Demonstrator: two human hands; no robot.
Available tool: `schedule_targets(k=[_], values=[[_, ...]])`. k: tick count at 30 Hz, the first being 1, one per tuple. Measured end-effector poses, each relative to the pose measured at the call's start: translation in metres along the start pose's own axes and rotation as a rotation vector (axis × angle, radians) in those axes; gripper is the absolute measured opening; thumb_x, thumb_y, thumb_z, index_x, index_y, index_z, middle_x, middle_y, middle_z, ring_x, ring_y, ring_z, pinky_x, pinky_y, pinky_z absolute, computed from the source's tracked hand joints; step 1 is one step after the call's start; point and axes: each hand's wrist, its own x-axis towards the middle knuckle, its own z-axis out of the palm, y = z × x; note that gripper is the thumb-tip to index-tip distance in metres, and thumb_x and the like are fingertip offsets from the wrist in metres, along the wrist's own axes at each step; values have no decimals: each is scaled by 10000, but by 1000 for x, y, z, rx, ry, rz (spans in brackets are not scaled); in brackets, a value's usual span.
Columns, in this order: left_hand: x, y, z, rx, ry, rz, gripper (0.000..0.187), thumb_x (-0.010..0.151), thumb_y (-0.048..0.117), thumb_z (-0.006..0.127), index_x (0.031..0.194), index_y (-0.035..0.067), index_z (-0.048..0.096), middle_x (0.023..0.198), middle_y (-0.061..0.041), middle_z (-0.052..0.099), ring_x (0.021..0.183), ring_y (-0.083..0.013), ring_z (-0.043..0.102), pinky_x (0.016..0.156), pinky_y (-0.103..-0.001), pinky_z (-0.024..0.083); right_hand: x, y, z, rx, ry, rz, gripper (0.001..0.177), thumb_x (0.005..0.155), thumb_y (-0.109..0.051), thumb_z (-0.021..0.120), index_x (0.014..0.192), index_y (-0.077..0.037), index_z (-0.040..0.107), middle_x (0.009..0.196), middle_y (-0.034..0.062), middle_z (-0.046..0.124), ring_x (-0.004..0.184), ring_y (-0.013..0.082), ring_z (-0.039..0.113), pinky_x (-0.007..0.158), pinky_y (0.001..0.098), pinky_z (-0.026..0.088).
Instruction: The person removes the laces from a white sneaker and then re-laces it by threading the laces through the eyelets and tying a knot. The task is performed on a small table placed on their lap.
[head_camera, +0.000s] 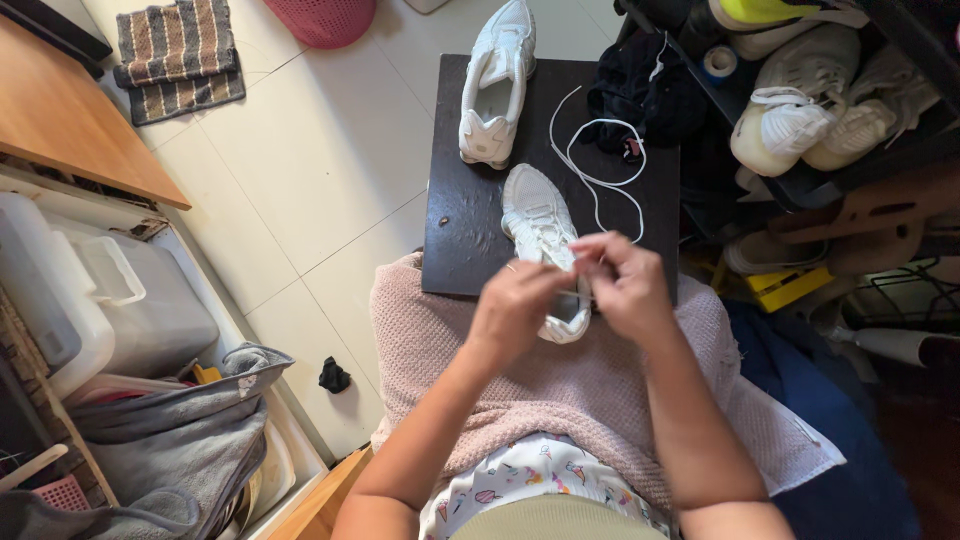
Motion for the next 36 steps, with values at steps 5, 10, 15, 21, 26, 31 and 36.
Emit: schedule_targets(k=[5,10,15,21,26,31,36], values=[[-23,16,19,103,-137,49,440,755,-35,698,1193,1,709,1173,-153,715,1111,-310,667,937,-417,532,-24,12,1,-90,-77,133,206,910,-28,665,1115,-42,687,757,49,680,641,84,637,564,250,510],[-29,13,24,50,-84,1,392,712,-32,682,1098,11,730,1065,-157,717,1154,-363,656,994,-443,531,-29,25,-4,-187,-110,234,281,859,-57,669,1137,-55,710,682,31,635,547,85,569,502,257,475],[-29,12,20,-20,-154,-97,181,754,2,675,921,21,742,894,-139,699,1025,-342,688,948,-426,547,-31,28,-5,-199,-148,254,250,832,-45,654,1073,-62,721,629,38,602,504,101,532,483,279,452],[-41,17,24,-15,-142,-17,59,754,2,676,731,25,627,782,-137,601,973,-369,650,915,-449,520,-43,43,-6,-161,-223,255,97,773,-43,669,866,-17,654,599,40,599,521,97,550,511,293,463],[-48,18,24,-31,-130,14,49,763,-2,668,742,29,636,781,-131,586,1006,-370,642,949,-463,512,-54,48,-4,-86,-239,280,91,781,-43,655,863,-16,626,623,37,615,548,93,563,527,285,476],[-46,20,22,-29,-89,16,35,765,5,672,752,27,648,801,-143,601,1044,-394,644,957,-467,512,-55,39,-1,-112,-196,292,115,803,-48,659,910,-23,624,620,42,609,535,105,563,524,289,473],[-42,19,23,-54,-119,-20,44,778,5,682,748,29,661,782,-147,607,963,-376,651,963,-456,536,-54,32,-3,-122,-199,281,132,816,-46,666,944,-31,636,602,53,578,530,115,530,524,301,457]])
